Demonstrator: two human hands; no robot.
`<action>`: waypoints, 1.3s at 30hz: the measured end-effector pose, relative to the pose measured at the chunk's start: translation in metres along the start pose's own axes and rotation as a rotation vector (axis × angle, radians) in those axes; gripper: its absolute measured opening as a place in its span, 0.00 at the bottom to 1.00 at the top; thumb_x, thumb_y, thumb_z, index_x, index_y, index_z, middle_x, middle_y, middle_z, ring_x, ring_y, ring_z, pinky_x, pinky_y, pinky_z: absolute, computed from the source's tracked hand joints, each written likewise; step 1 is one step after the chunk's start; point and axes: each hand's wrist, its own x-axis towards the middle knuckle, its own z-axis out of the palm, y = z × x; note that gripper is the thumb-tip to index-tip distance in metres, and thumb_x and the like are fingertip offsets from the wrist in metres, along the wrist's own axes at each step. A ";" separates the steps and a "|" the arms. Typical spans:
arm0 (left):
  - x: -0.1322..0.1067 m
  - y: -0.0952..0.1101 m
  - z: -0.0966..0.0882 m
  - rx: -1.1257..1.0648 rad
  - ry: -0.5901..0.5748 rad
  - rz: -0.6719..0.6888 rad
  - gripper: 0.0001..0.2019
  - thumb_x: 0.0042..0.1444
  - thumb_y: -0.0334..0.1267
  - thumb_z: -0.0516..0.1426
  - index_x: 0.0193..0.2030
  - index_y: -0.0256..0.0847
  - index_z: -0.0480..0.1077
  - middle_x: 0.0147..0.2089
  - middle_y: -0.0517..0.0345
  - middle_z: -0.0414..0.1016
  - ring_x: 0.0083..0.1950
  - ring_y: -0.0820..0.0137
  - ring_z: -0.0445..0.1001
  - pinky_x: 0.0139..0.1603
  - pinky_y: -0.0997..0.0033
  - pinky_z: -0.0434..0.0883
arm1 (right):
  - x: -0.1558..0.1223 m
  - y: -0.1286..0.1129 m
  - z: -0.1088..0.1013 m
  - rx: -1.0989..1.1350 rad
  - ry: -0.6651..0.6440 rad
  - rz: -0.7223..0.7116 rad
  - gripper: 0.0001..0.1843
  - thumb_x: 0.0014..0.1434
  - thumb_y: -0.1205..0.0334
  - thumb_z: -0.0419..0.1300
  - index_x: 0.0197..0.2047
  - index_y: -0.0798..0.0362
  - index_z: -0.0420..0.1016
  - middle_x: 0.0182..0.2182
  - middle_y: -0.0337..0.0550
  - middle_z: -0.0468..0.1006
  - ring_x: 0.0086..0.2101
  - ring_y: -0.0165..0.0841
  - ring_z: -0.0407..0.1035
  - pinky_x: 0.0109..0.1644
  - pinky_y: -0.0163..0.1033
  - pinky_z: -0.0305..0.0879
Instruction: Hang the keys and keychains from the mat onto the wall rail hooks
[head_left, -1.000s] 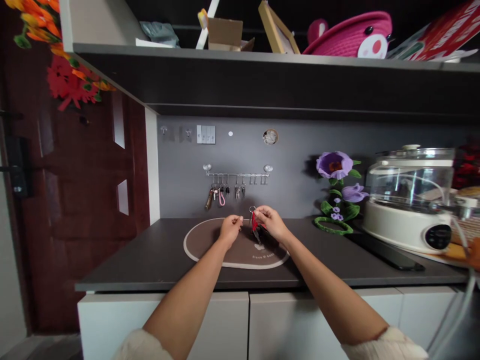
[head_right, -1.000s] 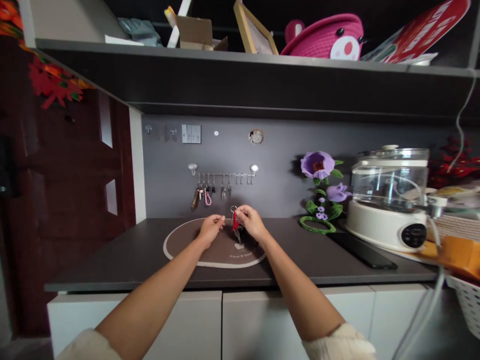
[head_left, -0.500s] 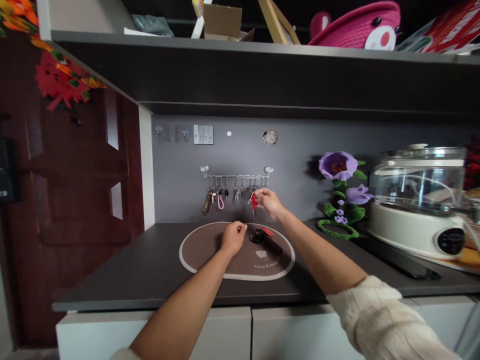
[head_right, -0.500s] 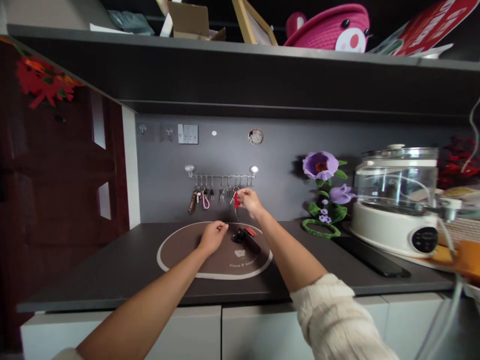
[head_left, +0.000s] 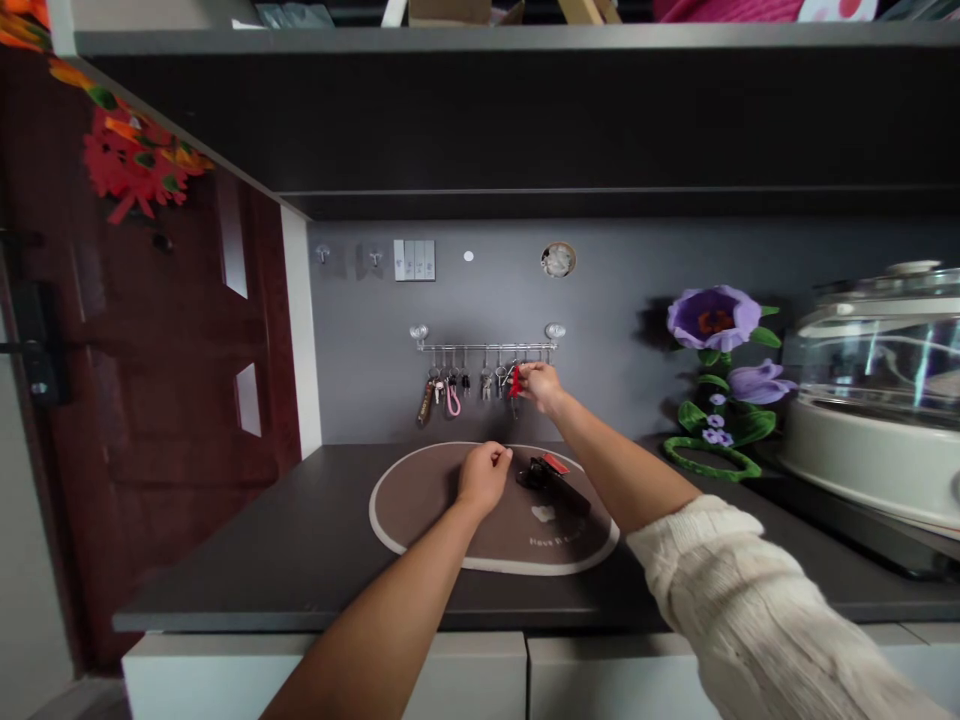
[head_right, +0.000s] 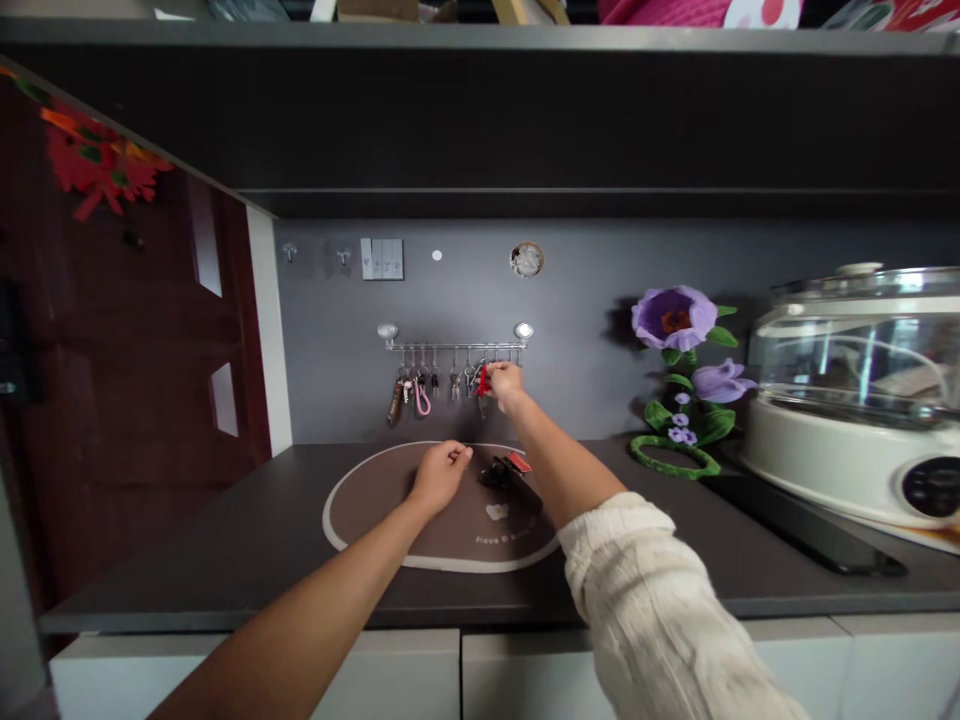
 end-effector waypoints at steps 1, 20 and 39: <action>0.000 0.000 0.000 0.001 -0.002 -0.001 0.11 0.51 0.40 0.50 0.27 0.37 0.69 0.29 0.54 0.72 0.31 0.71 0.68 0.34 0.72 0.62 | 0.001 0.001 0.001 0.009 0.007 0.005 0.07 0.50 0.74 0.47 0.27 0.55 0.61 0.18 0.36 0.67 0.19 0.22 0.63 0.23 0.29 0.63; 0.000 -0.002 0.001 -0.014 0.010 -0.019 0.10 0.51 0.38 0.50 0.28 0.36 0.69 0.26 0.57 0.71 0.28 0.74 0.66 0.30 0.76 0.61 | 0.006 0.023 -0.007 -0.044 0.054 0.014 0.08 0.50 0.74 0.48 0.24 0.55 0.62 0.16 0.34 0.65 0.17 0.22 0.60 0.22 0.28 0.60; 0.000 -0.003 -0.001 -0.119 -0.035 0.011 0.07 0.49 0.36 0.52 0.30 0.36 0.68 0.27 0.57 0.70 0.30 0.74 0.68 0.34 0.74 0.64 | -0.031 0.026 -0.027 -0.171 -0.058 -0.119 0.03 0.46 0.66 0.54 0.25 0.56 0.68 0.21 0.37 0.69 0.23 0.23 0.61 0.30 0.31 0.60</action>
